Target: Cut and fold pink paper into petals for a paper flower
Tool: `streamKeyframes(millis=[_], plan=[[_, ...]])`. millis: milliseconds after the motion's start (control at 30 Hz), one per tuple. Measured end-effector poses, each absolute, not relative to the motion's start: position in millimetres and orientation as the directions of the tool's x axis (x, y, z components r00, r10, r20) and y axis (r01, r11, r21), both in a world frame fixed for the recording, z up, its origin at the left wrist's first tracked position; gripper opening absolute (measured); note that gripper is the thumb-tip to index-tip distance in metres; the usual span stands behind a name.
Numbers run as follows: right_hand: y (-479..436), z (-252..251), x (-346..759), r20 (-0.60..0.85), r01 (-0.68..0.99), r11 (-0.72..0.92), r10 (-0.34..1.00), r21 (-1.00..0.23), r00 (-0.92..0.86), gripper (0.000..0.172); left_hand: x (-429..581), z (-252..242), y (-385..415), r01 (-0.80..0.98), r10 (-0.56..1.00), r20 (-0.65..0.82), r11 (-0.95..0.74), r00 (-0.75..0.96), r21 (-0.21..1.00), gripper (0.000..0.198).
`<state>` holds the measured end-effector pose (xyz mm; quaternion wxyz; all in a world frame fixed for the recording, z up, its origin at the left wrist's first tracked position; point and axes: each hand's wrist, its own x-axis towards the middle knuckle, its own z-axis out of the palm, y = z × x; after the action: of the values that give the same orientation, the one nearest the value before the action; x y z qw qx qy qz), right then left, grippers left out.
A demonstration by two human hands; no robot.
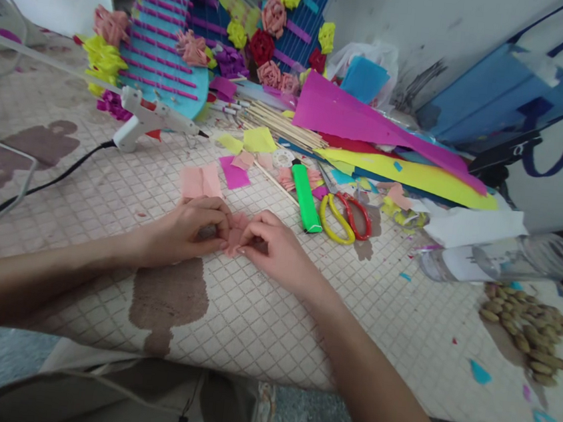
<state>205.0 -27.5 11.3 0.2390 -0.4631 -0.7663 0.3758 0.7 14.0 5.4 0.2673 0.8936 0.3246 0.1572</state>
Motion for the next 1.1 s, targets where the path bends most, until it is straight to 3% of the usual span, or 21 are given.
streamKeyframes(millis=[200, 567, 800, 1100], plan=[[-23, 12, 216, 0.008, 0.469, 0.334, 0.821, -0.817, -0.571, 0.011, 0, 6, 14, 0.492, 0.659, 0.102, -0.647, 0.746, 0.582, 0.008], [-23, 13, 214, 0.003, 0.504, 0.334, 0.836, -0.796, -0.549, 0.009, -8, 3, 24, 0.356, 0.564, 0.106, -0.644, 0.819, 0.677, 0.011], [-27, 13, 204, 0.021, 0.547, 0.311, 0.882, -0.777, -0.471, 0.015, -1, 5, 17, 0.476, 0.642, 0.108, -0.660, 0.759, 0.581, 0.011], [-28, 7, 201, 0.057, 0.534, 0.304, 0.901, -0.789, -0.429, 0.016, 1, 7, 17, 0.472, 0.657, 0.080, -0.617, 0.750, 0.630, 0.011]])
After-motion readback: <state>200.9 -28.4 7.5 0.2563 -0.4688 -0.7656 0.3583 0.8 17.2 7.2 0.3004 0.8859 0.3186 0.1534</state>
